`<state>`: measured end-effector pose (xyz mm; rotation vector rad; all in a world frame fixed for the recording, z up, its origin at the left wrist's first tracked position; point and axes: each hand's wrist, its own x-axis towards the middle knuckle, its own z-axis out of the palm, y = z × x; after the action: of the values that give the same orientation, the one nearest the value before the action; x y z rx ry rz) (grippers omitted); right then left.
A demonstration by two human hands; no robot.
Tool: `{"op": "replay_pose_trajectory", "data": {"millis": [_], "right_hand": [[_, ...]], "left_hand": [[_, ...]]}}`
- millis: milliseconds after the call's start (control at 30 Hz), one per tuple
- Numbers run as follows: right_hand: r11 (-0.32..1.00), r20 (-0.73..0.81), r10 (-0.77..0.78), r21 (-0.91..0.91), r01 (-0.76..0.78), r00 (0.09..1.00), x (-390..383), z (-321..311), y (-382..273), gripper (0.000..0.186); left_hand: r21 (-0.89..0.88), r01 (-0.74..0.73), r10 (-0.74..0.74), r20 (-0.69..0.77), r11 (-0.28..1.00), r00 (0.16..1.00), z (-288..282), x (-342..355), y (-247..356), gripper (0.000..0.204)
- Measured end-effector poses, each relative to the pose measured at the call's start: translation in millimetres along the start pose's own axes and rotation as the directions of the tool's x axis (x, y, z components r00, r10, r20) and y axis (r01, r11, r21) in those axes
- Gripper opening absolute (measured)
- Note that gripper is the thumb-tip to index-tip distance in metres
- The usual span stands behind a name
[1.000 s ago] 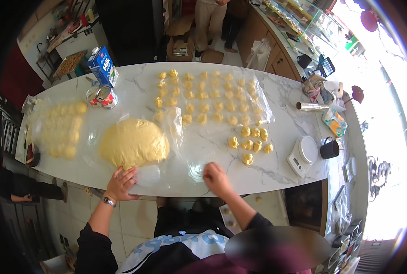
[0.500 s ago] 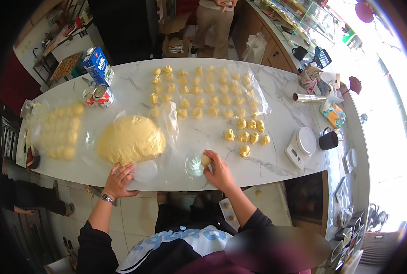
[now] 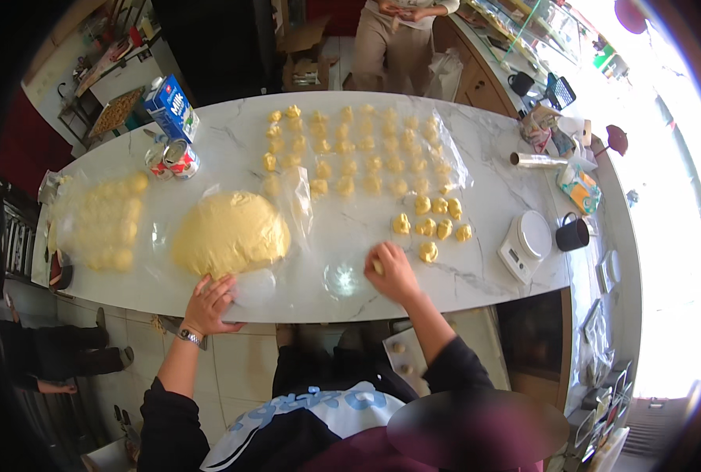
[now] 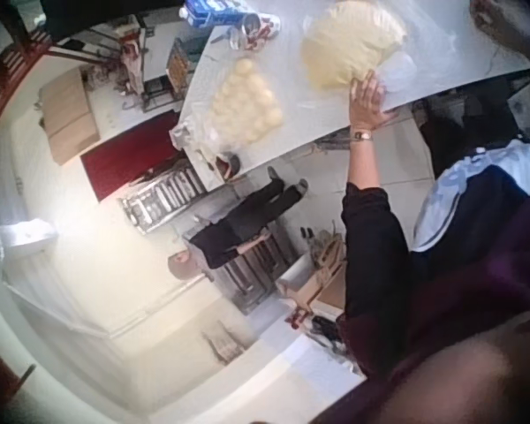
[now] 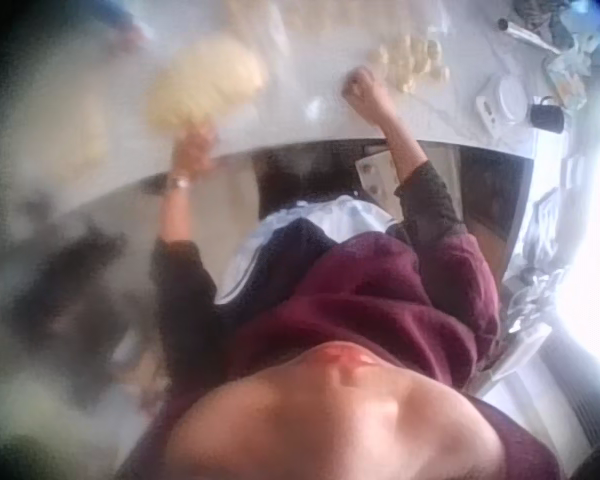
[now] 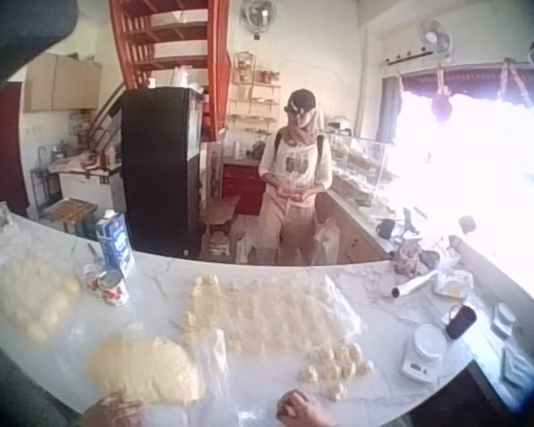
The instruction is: The person sprinkles flour onto a baking tray, then shapes individual pieces of dough into rounds and places them in rows on the tray.
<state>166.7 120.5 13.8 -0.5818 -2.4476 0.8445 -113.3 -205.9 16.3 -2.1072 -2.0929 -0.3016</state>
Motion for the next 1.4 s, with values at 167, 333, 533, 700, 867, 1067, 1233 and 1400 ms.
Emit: {"op": "replay_pose_trajectory", "data": {"millis": [167, 333, 533, 700, 867, 1067, 1233, 1400], "right_hand": [[0.994, 0.094, 0.028, 0.105, -0.037, 0.995, 16, 41, -43, 0.02], [0.995, -0.216, 0.093, -0.013, -0.098, 0.972, -32, 20, -54, 0.039], [0.91, -0.067, 0.232, 0.368, -0.192, 0.97, -59, -17, -93, 0.043], [0.247, 0.455, 0.613, 0.666, -0.704, 0.646, -218, 22, -10, 0.032], [0.171, -0.042, 0.984, 0.473, -0.864, 0.172, -310, -9, 137, 0.049], [0.316, -0.556, 0.822, 0.264, -0.911, 0.124, -342, -11, 201, 0.037], [0.329, -0.506, 0.836, 0.149, -0.933, 0.214, -347, -1, 199, 0.038], [0.377, -0.569, 0.802, 0.247, -0.893, 0.181, -351, -20, 192, 0.037]], "left_hand": [[0.018, -0.017, 0.017, -0.009, 1.0, 1.0, 0, 7, -2, 0.053], [0.021, -0.007, 0.006, 0.019, 1.0, 1.0, -1, 3, -3, 0.057], [0.033, -0.035, 0.034, 0.033, 0.999, 0.999, 10, 6, -7, 0.071], [0.074, -0.06, 0.056, 0.05, 0.995, 0.997, 9, -2, -6, 0.075], [0.142, -0.112, 0.098, 0.099, 0.984, 0.99, 9, -9, -12, 0.076], [0.142, -0.179, 0.161, 0.129, 0.974, 0.978, 9, -4, -21, 0.078], [0.166, -0.184, 0.159, 0.154, 0.969, 0.975, 6, -6, -20, 0.077], [0.171, -0.163, 0.138, 0.146, 0.972, 0.98, 9, -6, -18, 0.077]]}}
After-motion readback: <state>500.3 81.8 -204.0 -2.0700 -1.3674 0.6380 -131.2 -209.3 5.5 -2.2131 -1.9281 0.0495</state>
